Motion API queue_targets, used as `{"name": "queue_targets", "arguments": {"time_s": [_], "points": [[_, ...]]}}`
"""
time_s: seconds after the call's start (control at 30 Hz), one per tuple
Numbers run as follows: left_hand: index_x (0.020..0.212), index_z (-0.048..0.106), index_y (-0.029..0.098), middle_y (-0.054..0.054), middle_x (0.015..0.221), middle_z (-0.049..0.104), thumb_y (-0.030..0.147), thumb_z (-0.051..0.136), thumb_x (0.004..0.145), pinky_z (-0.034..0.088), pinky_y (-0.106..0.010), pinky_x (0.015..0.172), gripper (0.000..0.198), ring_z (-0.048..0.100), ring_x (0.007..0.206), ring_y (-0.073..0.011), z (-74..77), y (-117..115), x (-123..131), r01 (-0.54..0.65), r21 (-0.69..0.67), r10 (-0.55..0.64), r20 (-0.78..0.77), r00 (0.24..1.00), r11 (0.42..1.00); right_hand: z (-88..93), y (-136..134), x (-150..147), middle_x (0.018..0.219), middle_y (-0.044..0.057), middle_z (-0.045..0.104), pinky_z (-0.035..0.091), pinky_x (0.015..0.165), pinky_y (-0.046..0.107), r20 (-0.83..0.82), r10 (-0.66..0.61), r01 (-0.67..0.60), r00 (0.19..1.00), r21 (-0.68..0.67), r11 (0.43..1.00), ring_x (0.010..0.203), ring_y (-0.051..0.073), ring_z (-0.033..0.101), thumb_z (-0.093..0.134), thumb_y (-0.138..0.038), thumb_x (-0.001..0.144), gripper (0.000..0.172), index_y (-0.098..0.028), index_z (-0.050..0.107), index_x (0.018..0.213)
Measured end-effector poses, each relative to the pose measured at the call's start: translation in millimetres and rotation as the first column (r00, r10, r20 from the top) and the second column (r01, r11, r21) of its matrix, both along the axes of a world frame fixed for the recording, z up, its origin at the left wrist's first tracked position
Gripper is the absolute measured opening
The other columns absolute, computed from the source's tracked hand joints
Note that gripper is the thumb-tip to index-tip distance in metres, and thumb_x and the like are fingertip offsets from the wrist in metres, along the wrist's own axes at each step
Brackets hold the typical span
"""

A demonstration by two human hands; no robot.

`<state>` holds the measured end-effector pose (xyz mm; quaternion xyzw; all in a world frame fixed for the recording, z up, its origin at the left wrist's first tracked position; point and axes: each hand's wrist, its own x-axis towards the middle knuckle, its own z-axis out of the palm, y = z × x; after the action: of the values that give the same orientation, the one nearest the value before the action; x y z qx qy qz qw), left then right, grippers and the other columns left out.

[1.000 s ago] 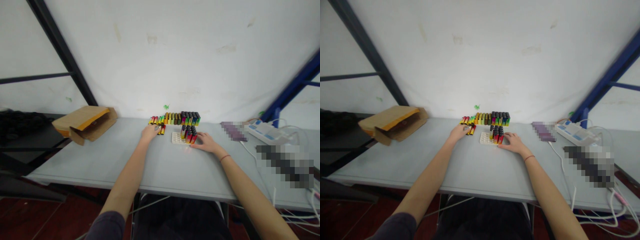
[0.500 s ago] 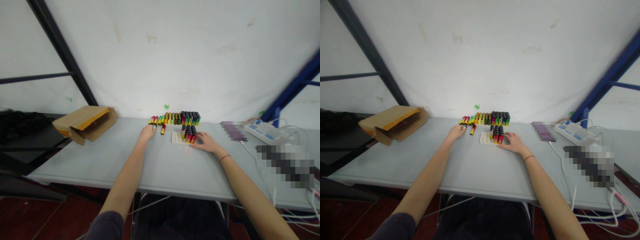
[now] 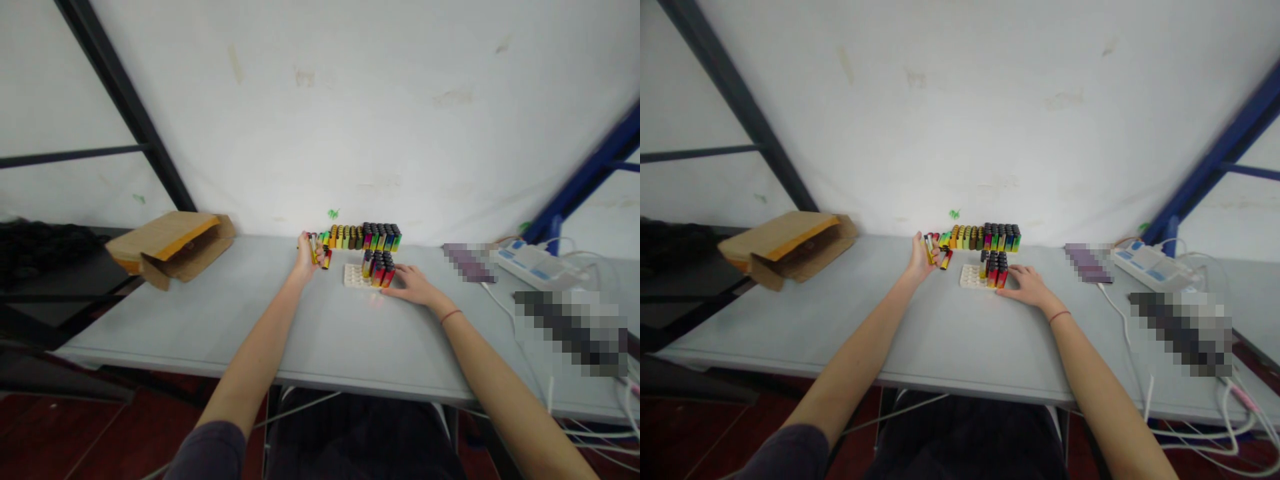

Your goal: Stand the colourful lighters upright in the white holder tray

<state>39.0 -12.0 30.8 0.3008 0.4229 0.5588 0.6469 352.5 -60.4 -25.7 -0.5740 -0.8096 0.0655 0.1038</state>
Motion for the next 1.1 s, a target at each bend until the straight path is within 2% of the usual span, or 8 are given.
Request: {"name": "queue_targets", "arguments": {"time_s": [0.13, 0.23, 0.3, 0.47, 0.73, 0.97, 1.1], "points": [[0.061, 0.037, 0.024, 0.007, 0.042, 0.028, 0.077, 0.028, 0.101, 0.022, -0.020, 0.038, 0.067, 0.025, 0.034, -0.0073, -2.8, -6.9, 11.4, -0.015, -0.024, 0.014, -0.023, 1.000, 1.000, -1.5, 1.3, 0.8, 0.155, 0.020, 0.063, 0.048, 0.115, 0.057, -0.010, 0.011, -0.011, 1.000, 0.006, 1.000, 0.139, 0.047, 0.056, 0.068, -0.076, 0.089, 0.085, -0.017, 0.066, 0.149], [0.057, 0.029, 0.025, 0.008, 0.039, 0.021, 0.080, 0.037, 0.098, 0.017, -0.020, 0.037, 0.069, 0.019, 0.033, -0.0065, -6.9, -9.6, 19.1, -0.026, 0.014, 0.027, -0.055, 0.998, 1.000, -1.2, 0.9, 0.8, 0.155, 0.020, 0.062, 0.047, 0.116, 0.056, -0.013, 0.009, -0.009, 1.000, 0.007, 1.000, 0.138, 0.046, 0.057, 0.068, -0.076, 0.089, 0.085, -0.016, 0.065, 0.149], [0.056, 0.027, 0.025, 0.009, 0.038, 0.019, 0.077, 0.039, 0.098, 0.014, -0.020, 0.037, 0.068, 0.017, 0.033, -0.0062, -9.2, -10.3, 23.0, -0.040, 0.047, 0.043, -0.069, 0.997, 0.998, -0.1, -0.1, 0.3, 0.155, 0.020, 0.062, 0.048, 0.116, 0.054, -0.011, -0.001, 0.001, 1.000, 0.002, 1.000, 0.139, 0.046, 0.057, 0.069, -0.075, 0.089, 0.085, -0.016, 0.065, 0.150], [0.056, 0.026, 0.025, 0.007, 0.039, 0.021, 0.060, 0.030, 0.105, 0.010, -0.020, 0.037, 0.060, 0.015, 0.032, -0.0061, -8.6, -11.7, 29.2, -0.093, 0.068, 0.099, -0.080, 0.992, 0.993, 3.4, -2.5, -1.0, 0.154, 0.019, 0.063, 0.049, 0.114, 0.055, -0.018, 0.000, 0.000, 1.000, -0.007, 1.000, 0.138, 0.045, 0.057, 0.069, -0.075, 0.089, 0.083, -0.018, 0.066, 0.149], [0.056, 0.027, 0.024, 0.007, 0.040, 0.025, 0.051, 0.029, 0.107, 0.009, -0.020, 0.037, 0.058, 0.013, 0.032, -0.0054, -6.6, -15.2, 34.0, -0.140, 0.046, 0.143, -0.087, 0.986, 0.989, 3.4, -2.4, -1.6, 0.155, 0.020, 0.062, 0.048, 0.117, 0.053, -0.003, -0.007, 0.007, 1.000, -0.014, 1.000, 0.140, 0.045, 0.056, 0.069, -0.074, 0.090, 0.085, -0.015, 0.064, 0.150], [0.057, 0.027, 0.025, 0.008, 0.041, 0.021, 0.080, 0.034, 0.099, 0.011, -0.020, 0.036, 0.070, 0.016, 0.033, -0.0059, -13.8, -16.6, 34.5, -0.079, 0.042, 0.082, -0.065, 0.994, 0.996, 2.2, -1.1, -1.3, 0.155, 0.020, 0.062, 0.046, 0.118, 0.054, -0.002, -0.001, 0.001, 1.000, -0.001, 1.000, 0.139, 0.045, 0.057, 0.069, -0.074, 0.090, 0.085, -0.015, 0.064, 0.151], [0.056, 0.027, 0.025, 0.008, 0.040, 0.019, 0.077, 0.038, 0.099, 0.010, -0.019, 0.035, 0.068, 0.013, 0.033, -0.0060, -15.5, -15.5, 33.5, -0.053, 0.042, 0.056, -0.076, 0.996, 0.998, 3.7, -1.9, -1.8, 0.155, 0.021, 0.062, 0.047, 0.116, 0.056, -0.004, 0.001, -0.001, 1.000, -0.008, 1.000, 0.139, 0.046, 0.056, 0.068, -0.074, 0.090, 0.086, -0.014, 0.064, 0.150]]}}
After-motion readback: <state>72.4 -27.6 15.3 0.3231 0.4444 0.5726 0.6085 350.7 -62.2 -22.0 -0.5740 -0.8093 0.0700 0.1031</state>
